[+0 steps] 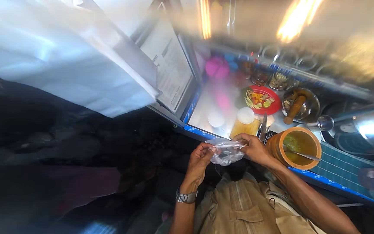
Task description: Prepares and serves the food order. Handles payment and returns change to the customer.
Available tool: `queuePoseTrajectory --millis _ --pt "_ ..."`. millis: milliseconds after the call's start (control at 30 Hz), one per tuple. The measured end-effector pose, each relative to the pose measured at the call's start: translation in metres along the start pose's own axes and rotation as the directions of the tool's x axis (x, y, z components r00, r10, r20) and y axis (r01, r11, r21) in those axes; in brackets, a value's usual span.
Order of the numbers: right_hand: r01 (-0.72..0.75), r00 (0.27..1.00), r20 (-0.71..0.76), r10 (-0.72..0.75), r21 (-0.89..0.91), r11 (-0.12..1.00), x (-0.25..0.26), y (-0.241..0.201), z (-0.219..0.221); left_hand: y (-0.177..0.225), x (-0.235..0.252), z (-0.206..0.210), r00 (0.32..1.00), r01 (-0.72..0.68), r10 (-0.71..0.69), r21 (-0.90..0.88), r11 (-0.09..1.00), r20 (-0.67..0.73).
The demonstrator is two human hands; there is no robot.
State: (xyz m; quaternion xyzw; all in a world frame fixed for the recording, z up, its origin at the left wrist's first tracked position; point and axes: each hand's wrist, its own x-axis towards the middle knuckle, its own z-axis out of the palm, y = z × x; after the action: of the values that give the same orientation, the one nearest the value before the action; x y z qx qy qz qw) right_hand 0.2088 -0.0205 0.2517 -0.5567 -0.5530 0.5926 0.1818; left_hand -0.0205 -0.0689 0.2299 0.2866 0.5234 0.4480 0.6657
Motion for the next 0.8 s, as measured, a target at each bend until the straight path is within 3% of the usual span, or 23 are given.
queuePoseTrajectory --millis 33,67,133,167,233,267,300,333,367,400,433,467,500,533,600,667,700,800 --pt "-0.070 0.996 0.069 0.053 0.260 0.963 -0.002 -0.001 0.003 -0.001 -0.001 0.004 0.999 0.044 -0.045 -0.053 0.998 -0.007" --pt "-0.134 0.986 0.155 0.064 0.507 0.851 -0.004 0.003 0.005 -0.003 -0.002 0.007 0.996 0.091 -0.093 -0.136 0.987 -0.010" --pt "-0.195 0.966 0.255 -0.045 0.830 0.522 -0.007 0.018 0.015 -0.011 -0.007 0.013 0.991 0.128 -0.128 -0.424 0.897 0.027" --pt "-0.183 0.969 0.227 -0.101 0.926 0.330 -0.008 0.024 0.022 -0.018 -0.010 0.016 0.996 0.087 -0.081 -0.603 0.793 0.038" --pt "-0.119 0.985 0.116 -0.129 0.993 -0.020 -0.009 0.023 0.034 -0.034 -0.013 0.023 0.996 0.013 0.070 -0.875 0.483 0.054" --pt "-0.082 0.988 0.069 -0.139 0.993 -0.088 -0.009 0.022 0.037 -0.038 -0.012 0.027 0.989 0.007 0.133 -0.923 0.385 0.063" --pt "-0.023 0.990 0.016 -0.143 0.999 -0.049 -0.008 0.020 0.037 -0.039 -0.010 0.029 0.984 -0.018 0.172 -0.931 0.366 0.049" --pt "0.066 0.986 -0.050 -0.161 0.993 0.097 -0.006 0.019 0.034 -0.038 -0.006 0.028 0.980 -0.061 0.198 -0.919 0.389 0.019" --pt "0.187 0.971 -0.119 -0.206 0.920 0.345 -0.003 0.018 0.030 -0.038 -0.002 0.025 0.974 -0.109 0.226 -0.886 0.451 -0.005" --pt "0.306 0.950 -0.187 -0.251 0.718 0.625 -0.001 0.016 0.025 -0.035 0.001 0.024 0.970 -0.175 0.238 -0.794 0.582 -0.040" --pt "0.372 0.926 -0.219 -0.309 0.380 0.847 0.001 0.012 0.018 -0.031 0.005 0.024 0.962 -0.252 0.260 -0.633 0.732 -0.083" --pt "0.356 0.914 -0.205 -0.350 -0.006 0.934 0.001 0.008 0.012 -0.027 0.009 0.023 0.944 -0.329 0.309 -0.393 0.859 -0.113" --pt "0.293 0.921 -0.165 -0.352 -0.299 0.908 0.000 0.003 0.008 -0.025 0.011 0.019 0.920 -0.386 0.378 -0.077 0.919 -0.106" --pt "0.217 0.945 -0.117 -0.306 -0.477 0.852 0.001 -0.003 0.006 -0.020 0.011 0.016 0.900 -0.400 0.431 0.262 0.878 -0.072" --pt "0.095 0.989 -0.025 -0.148 -0.661 0.745 0.003 -0.019 0.007 -0.005 0.009 0.019 0.915 -0.270 0.404 0.750 0.604 0.004" --pt "0.034 0.999 0.050 0.005 -0.747 0.664 0.005 -0.033 0.013 0.004 0.006 0.031 0.958 -0.129 0.288 0.906 0.403 0.008" --pt "0.022 0.996 0.074 0.055 -0.770 0.638 0.006 -0.036 0.014 0.005 0.006 0.035 0.970 -0.087 0.244 0.930 0.358 -0.004" --pt "0.048 0.993 0.103 0.052 -0.776 0.629 0.007 -0.036 0.007 0.002 0.008 0.035 0.977 -0.038 0.209 0.940 0.339 -0.036"
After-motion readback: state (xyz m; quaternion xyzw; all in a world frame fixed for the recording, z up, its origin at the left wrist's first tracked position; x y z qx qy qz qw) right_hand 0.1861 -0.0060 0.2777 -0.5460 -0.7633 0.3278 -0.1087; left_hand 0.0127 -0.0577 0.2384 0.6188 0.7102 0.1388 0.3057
